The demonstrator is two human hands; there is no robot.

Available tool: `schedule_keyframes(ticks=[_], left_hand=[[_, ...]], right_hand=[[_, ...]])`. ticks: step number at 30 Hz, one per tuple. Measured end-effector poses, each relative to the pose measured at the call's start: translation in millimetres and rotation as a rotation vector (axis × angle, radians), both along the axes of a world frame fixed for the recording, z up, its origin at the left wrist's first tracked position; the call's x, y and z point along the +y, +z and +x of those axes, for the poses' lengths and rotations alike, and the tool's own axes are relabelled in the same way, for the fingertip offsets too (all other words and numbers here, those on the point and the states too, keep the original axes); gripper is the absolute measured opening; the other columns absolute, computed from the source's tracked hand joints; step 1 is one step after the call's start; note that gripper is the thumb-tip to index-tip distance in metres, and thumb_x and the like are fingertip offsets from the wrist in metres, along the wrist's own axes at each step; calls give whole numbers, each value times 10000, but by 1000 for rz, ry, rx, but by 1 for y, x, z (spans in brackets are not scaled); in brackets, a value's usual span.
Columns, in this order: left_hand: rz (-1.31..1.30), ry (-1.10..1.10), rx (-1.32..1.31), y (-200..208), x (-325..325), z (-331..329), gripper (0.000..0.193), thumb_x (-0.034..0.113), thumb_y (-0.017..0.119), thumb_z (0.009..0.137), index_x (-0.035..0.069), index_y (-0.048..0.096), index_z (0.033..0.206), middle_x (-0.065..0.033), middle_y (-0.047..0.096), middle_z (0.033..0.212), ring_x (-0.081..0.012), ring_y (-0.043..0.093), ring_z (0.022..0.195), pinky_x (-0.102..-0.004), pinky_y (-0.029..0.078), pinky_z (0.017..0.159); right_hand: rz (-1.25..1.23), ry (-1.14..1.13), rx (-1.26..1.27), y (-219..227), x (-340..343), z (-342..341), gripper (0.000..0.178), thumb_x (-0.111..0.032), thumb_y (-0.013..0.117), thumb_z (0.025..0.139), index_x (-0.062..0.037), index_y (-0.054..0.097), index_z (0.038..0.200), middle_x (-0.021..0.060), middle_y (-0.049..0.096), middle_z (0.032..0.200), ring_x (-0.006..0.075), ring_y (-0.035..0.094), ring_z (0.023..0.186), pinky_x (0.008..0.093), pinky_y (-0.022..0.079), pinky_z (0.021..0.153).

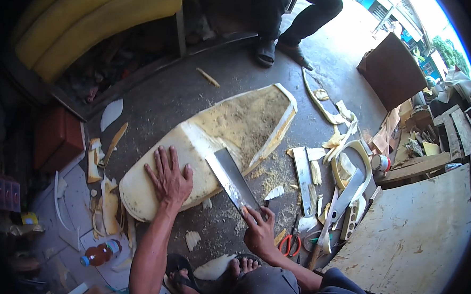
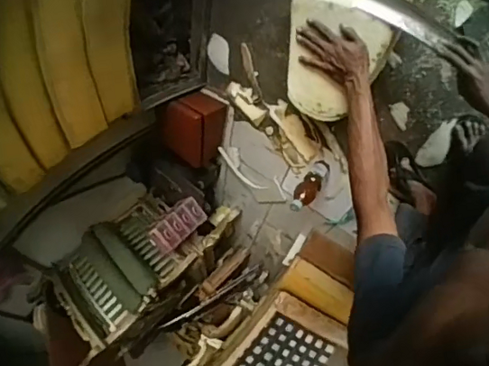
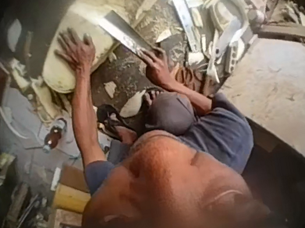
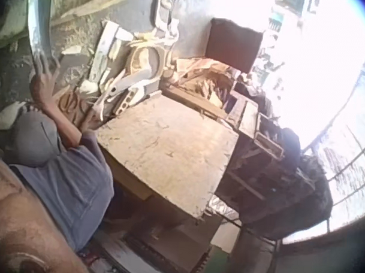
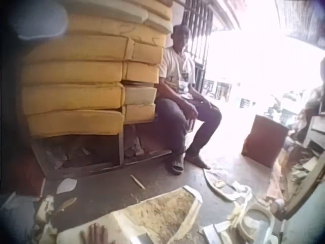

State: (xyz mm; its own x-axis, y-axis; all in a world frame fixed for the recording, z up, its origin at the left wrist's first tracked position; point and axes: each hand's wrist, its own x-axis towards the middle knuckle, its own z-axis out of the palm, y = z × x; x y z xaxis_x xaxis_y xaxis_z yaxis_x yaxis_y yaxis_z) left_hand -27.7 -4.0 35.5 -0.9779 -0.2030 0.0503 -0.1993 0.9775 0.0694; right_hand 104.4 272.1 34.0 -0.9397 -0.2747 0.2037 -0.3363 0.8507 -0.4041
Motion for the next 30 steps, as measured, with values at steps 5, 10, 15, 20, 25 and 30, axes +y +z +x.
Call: schedule_keyframes(ticks=[5,10,15,20,25,30], left_hand=[[73,-70,-3,0,26,-7,747,487,422,1056,100,270,1676,-215,220,1738,-361,185,1621,-675,58,1270],[-34,-8,-7,11,-7,-6,740,467,437,1064,108,249,1682,-202,224,1740,-353,200,1617,-664,68,1270],[15,-36,-71,8,11,-3,726,464,412,1078,115,232,1688,-188,179,1756,-344,170,1626,-660,73,1272],[-19,1,-58,12,-3,-2,765,500,427,1052,112,246,1685,-205,178,1752,-348,171,1626,-662,42,1277],[64,-39,-23,10,15,-8,759,474,450,1049,100,253,1679,-204,201,1745,-355,180,1622,-661,56,1276],[11,4,-40,13,-4,3,758,460,464,1046,98,255,1678,-200,204,1745,-346,169,1626,-659,58,1277]], right_hand=[[72,-67,115,1,-35,-109,704,22,620,757,-168,600,1435,63,629,1418,422,452,1354,548,414,1030],[2,-74,20,-6,-7,0,686,20,637,735,-202,666,1383,23,652,1375,405,450,1356,531,414,1027],[36,-62,69,5,-48,-110,679,10,588,785,-150,582,1445,62,591,1454,412,441,1359,550,414,1002],[57,-37,33,-11,-1,-10,678,15,617,751,-187,638,1397,33,586,1484,389,458,1357,517,411,1032],[121,-98,100,1,-34,-103,737,15,629,735,-186,595,1443,46,580,1486,405,442,1369,541,403,1051],[63,-71,26,-3,-10,-19,757,21,634,721,-205,613,1443,25,612,1427,405,451,1360,545,400,1052]])
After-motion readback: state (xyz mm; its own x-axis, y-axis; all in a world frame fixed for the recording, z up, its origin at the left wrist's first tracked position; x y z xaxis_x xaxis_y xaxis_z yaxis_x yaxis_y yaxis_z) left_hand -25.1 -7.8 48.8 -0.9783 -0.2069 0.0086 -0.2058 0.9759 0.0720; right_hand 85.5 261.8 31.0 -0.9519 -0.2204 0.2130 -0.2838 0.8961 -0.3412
